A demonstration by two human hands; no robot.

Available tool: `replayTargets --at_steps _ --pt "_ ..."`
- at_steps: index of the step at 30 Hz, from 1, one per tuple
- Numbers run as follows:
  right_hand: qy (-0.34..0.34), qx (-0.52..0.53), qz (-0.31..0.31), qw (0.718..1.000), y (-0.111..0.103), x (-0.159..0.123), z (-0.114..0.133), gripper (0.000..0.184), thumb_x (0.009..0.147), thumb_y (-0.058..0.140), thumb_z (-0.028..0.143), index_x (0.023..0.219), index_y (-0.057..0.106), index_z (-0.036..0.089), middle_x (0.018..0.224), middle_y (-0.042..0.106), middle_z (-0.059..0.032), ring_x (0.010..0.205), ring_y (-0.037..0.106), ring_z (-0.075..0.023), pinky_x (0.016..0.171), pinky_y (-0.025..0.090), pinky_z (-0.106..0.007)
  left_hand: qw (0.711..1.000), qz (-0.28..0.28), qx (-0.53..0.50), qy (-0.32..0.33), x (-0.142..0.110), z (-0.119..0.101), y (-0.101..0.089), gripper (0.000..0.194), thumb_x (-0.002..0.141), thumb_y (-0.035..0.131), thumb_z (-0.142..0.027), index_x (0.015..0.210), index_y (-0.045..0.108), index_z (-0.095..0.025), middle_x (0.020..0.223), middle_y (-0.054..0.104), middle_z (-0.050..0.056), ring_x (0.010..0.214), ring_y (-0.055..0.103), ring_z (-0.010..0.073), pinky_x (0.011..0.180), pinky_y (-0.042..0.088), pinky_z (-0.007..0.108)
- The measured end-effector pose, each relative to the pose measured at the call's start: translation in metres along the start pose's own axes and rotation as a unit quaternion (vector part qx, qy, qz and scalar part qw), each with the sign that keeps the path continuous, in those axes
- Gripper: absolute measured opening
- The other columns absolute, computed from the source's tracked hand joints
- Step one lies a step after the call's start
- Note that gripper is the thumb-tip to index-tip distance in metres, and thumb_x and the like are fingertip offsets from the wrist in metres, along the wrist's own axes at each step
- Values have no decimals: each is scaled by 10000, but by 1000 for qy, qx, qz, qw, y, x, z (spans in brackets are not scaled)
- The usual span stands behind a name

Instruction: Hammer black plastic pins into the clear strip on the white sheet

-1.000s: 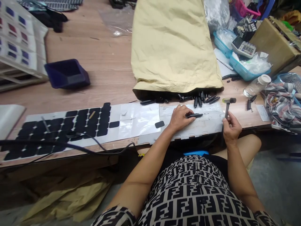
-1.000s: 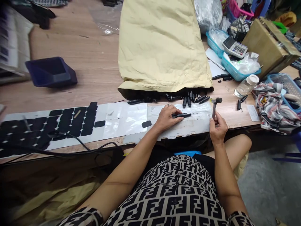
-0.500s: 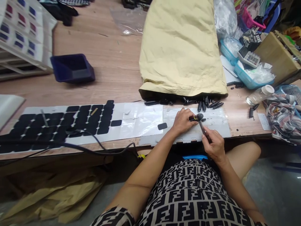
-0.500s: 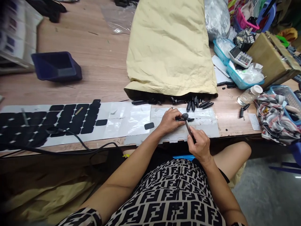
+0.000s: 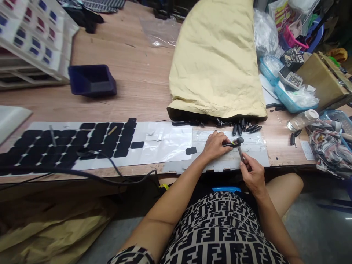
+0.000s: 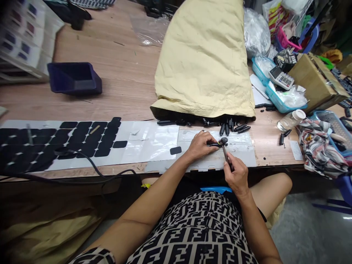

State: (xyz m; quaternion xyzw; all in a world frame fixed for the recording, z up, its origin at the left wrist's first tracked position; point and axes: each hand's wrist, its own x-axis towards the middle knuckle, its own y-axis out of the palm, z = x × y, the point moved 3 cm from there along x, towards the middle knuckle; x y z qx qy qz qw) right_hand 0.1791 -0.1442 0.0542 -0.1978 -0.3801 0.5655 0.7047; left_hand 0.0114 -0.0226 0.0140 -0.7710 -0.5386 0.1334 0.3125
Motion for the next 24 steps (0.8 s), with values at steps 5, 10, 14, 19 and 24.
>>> replayTargets --at_steps 5,10,14,19,24 --pt "63 38 -47 996 -15 24 -22 388 870 622 303 1213 723 150 804 657 -26 643 568 -140 662 527 -284 1000 2 -3 3 0 1 1 151 759 793 -320 833 706 -222 887 657 8 953 557 228 864 409 374" --pt "140 104 -142 974 -25 55 -67 453 795 662 335 1196 726 134 727 611 13 628 550 -132 655 500 -287 1000 7 12 9 1 -1 0 151 763 783 -318 850 710 -218 875 651 17 931 547 229 855 410 374" --pt "193 212 -151 946 -21 61 -89 456 755 675 342 1144 737 112 646 615 25 612 568 -138 670 496 -302 998 17 29 55 -9 -12 -7 154 780 763 -335 854 711 -211 869 647 25 918 534 226 868 403 380" --pt "178 223 -124 950 -18 57 -92 438 743 709 332 1136 745 141 665 608 35 628 570 -130 685 486 -298 979 79 26 186 -53 -37 -4 158 812 736 -361 902 727 -232 1087 652 56 1057 525 245 954 393 401" --pt "177 210 -113 955 -16 55 -92 445 749 714 332 1153 741 148 695 579 41 627 552 -119 670 470 -287 951 107 112 267 -89 -45 17 121 868 671 -315 910 723 -216 1286 582 85 1177 478 283 1016 373 442"
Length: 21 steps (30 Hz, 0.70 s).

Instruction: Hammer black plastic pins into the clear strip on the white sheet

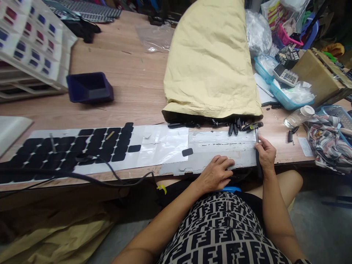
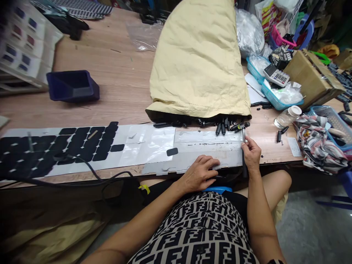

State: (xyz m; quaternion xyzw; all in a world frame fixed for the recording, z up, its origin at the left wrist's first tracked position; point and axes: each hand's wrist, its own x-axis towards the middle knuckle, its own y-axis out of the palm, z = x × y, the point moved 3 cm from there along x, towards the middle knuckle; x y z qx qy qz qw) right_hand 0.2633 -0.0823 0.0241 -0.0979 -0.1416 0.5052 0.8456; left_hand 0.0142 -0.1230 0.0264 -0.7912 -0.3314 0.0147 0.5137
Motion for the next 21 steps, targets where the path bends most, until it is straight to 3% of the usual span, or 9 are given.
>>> replayTargets --at_steps 8,11,14,16,19,21 --pt "-5 -18 5 1000 0 -5 5 447 768 705 333 1177 740 157 741 549 29 656 522 -118 646 454 -269 997 10 80 -6 3 0 9 105 860 655 -243 950 698 -208 1393 513 110 1195 455 310 998 385 475" --pt "-9 -22 6 1000 1 -5 7 445 770 706 338 1172 743 153 737 540 26 656 505 -118 635 449 -264 999 5 35 -21 4 -2 6 132 828 718 -294 934 709 -216 1390 532 102 1217 462 318 1022 384 490" --pt "-8 -24 7 1000 1 -5 7 449 768 705 337 1172 743 146 737 536 25 651 492 -114 620 441 -257 992 -45 -91 -73 10 5 -5 207 791 769 -372 917 704 -221 1256 627 85 1161 536 279 996 436 446" --pt "-4 -26 8 1000 0 -5 6 455 768 704 343 1178 741 148 734 537 25 645 488 -113 608 438 -253 961 -109 -183 -177 19 23 -18 224 818 732 -410 910 683 -211 1058 691 68 985 616 220 857 503 365" --pt "1 -26 9 1000 0 -4 2 476 768 706 364 1192 734 150 732 547 24 630 489 -113 595 438 -254 861 -221 -247 -386 33 66 -40 331 839 668 -520 897 671 -195 855 713 45 741 641 175 655 500 289" --pt "3 -26 11 1000 0 -4 0 485 767 707 372 1197 730 147 738 554 22 626 492 -113 594 441 -256 804 -263 -238 -477 44 94 -53 405 807 666 -591 827 691 -187 771 722 45 669 642 174 616 484 280"
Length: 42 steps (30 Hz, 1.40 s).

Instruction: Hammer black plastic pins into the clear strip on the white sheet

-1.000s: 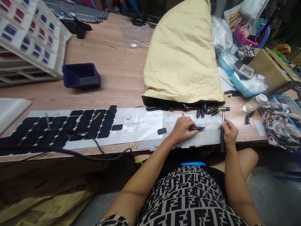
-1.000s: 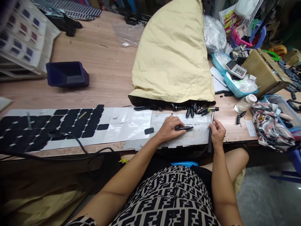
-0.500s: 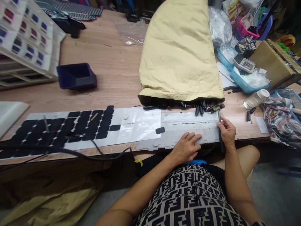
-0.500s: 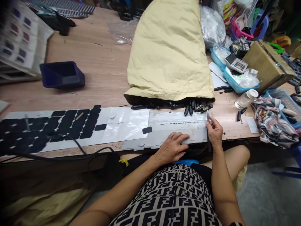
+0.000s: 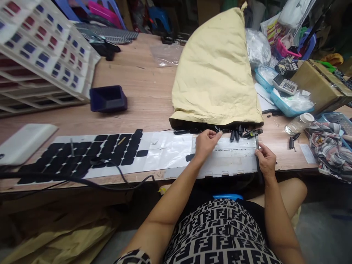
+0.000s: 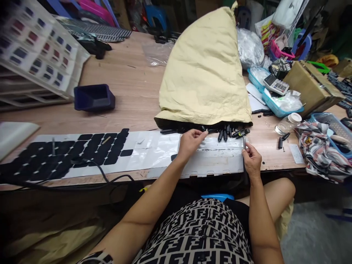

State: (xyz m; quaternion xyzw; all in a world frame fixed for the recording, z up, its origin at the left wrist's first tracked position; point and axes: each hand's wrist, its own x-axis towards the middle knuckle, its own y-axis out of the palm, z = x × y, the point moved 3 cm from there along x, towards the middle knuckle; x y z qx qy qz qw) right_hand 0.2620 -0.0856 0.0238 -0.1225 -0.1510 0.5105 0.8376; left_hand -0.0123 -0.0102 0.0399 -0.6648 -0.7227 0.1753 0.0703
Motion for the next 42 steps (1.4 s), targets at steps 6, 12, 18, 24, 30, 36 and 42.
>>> replayTargets --at_steps 6,12,18,24,30,36,42 --pt "-6 3 1 1000 -1 0 0 478 771 703 359 1187 730 126 738 538 23 639 487 -115 605 437 -261 998 -16 38 -50 46 -3 2 457 776 666 -563 526 657 -181 534 659 39 475 555 139 596 456 282" --pt "-8 0 9 1000 0 -1 1 477 786 689 352 1199 724 116 752 536 22 635 483 -111 618 438 -264 992 24 121 -26 2 9 -9 240 763 708 -440 707 714 -206 625 656 1 606 588 161 578 396 273" --pt "-14 -13 8 1000 -1 -2 2 482 789 689 362 1208 723 127 746 552 20 627 493 -117 609 452 -263 948 111 208 212 -36 12 2 138 794 747 -335 865 756 -217 857 629 32 889 573 217 767 461 333" --pt "-24 -22 2 999 -2 -2 4 494 789 693 364 1215 719 116 743 546 18 618 485 -112 593 445 -261 933 121 196 278 -25 17 24 301 744 825 -343 991 733 -199 959 642 42 965 531 236 878 442 386" --pt "-112 -91 -30 989 -2 -26 26 423 849 648 334 1234 717 173 810 604 -13 663 549 -144 649 505 -291 939 163 173 248 -20 15 30 162 775 793 -302 909 735 -232 883 668 9 946 540 224 891 409 386" --pt "-216 -130 107 962 17 -71 62 383 891 607 254 1261 700 233 819 664 -40 677 603 -174 656 551 -315 944 159 164 238 -20 14 27 156 762 791 -291 903 742 -245 866 661 11 943 537 229 889 400 392" --pt "-293 -154 117 936 22 -84 63 420 885 601 184 1297 675 224 855 718 -74 694 629 -200 676 574 -357 941 160 167 248 -21 16 29 155 778 774 -297 925 750 -256 907 677 11 963 536 231 896 394 397"
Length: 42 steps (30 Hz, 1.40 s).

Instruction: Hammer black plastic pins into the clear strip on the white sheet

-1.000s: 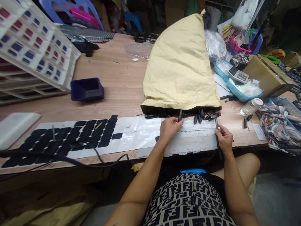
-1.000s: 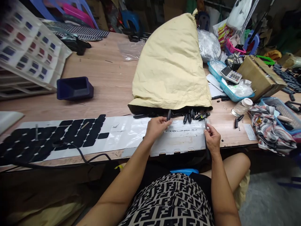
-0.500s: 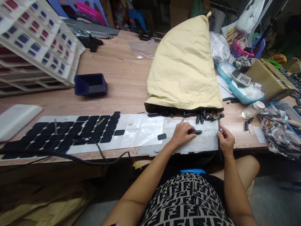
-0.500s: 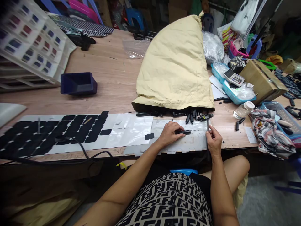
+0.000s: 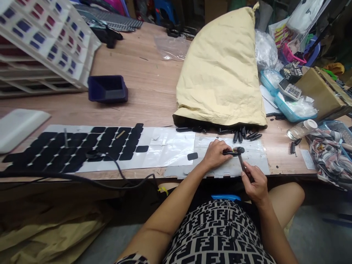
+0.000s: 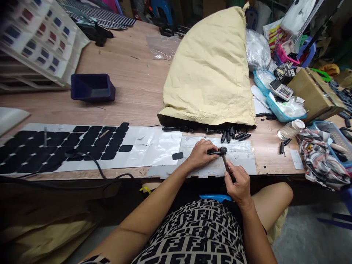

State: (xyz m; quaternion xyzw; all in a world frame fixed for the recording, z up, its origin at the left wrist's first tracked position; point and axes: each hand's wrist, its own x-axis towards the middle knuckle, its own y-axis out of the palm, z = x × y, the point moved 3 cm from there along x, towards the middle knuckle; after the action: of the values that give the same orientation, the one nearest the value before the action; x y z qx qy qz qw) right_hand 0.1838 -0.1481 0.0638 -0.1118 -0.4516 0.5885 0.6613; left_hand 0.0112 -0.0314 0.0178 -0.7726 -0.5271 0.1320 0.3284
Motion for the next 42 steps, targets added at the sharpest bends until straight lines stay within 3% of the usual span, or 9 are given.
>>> replayTargets --at_steps 5,11,18,23,28,35,38,42 --pt "-13 -13 37 999 6 -2 -5 401 896 575 182 1279 683 225 842 732 -70 708 651 -209 715 586 -379 1000 -5 6 -3 0 0 0 134 815 730 -308 938 760 -263 888 683 21 944 540 233 878 399 402" --pt "18 -15 5 1000 2 -5 -9 423 899 587 190 1313 664 232 896 728 -79 731 657 -211 704 586 -370 1000 -2 5 0 0 0 0 154 793 747 -308 939 758 -260 892 676 15 956 534 232 896 397 403" --pt "72 8 12 997 -5 -3 -15 359 895 601 222 1235 714 209 783 673 -39 635 602 -167 645 557 -318 1000 -3 8 -1 -1 -2 -1 144 787 745 -301 918 750 -240 879 673 16 946 535 230 889 397 394" --pt "151 31 -38 987 -12 5 -42 374 878 629 288 1229 718 195 825 653 -30 658 577 -151 642 530 -293 1000 -1 13 3 -1 0 0 156 793 745 -319 924 747 -233 865 661 18 928 533 228 883 401 393" --pt "214 63 -67 972 -6 5 -74 428 869 630 355 1240 707 157 802 617 -12 629 528 -125 603 495 -265 999 7 9 38 -3 -3 -4 157 802 758 -335 923 752 -234 885 654 23 935 531 225 906 401 398" --pt "202 68 -55 975 -3 3 -72 411 884 619 343 1246 707 172 797 592 -6 629 510 -121 616 484 -258 976 103 -44 189 -48 -28 -8 163 819 769 -376 937 772 -264 1230 608 54 1177 489 260 1053 368 417" --pt "203 65 -54 975 -4 2 -73 405 890 618 341 1253 704 182 799 582 -4 626 498 -120 620 484 -259 970 122 8 211 -70 -36 1 167 842 741 -362 972 764 -259 1334 567 67 1241 454 286 1075 355 447" --pt "201 67 -52 976 -3 1 -74 400 892 622 331 1257 701 190 803 573 -4 632 492 -119 622 483 -260 962 107 112 223 -82 -39 14 127 861 707 -295 957 745 -221 1375 545 103 1261 445 316 1057 353 488"
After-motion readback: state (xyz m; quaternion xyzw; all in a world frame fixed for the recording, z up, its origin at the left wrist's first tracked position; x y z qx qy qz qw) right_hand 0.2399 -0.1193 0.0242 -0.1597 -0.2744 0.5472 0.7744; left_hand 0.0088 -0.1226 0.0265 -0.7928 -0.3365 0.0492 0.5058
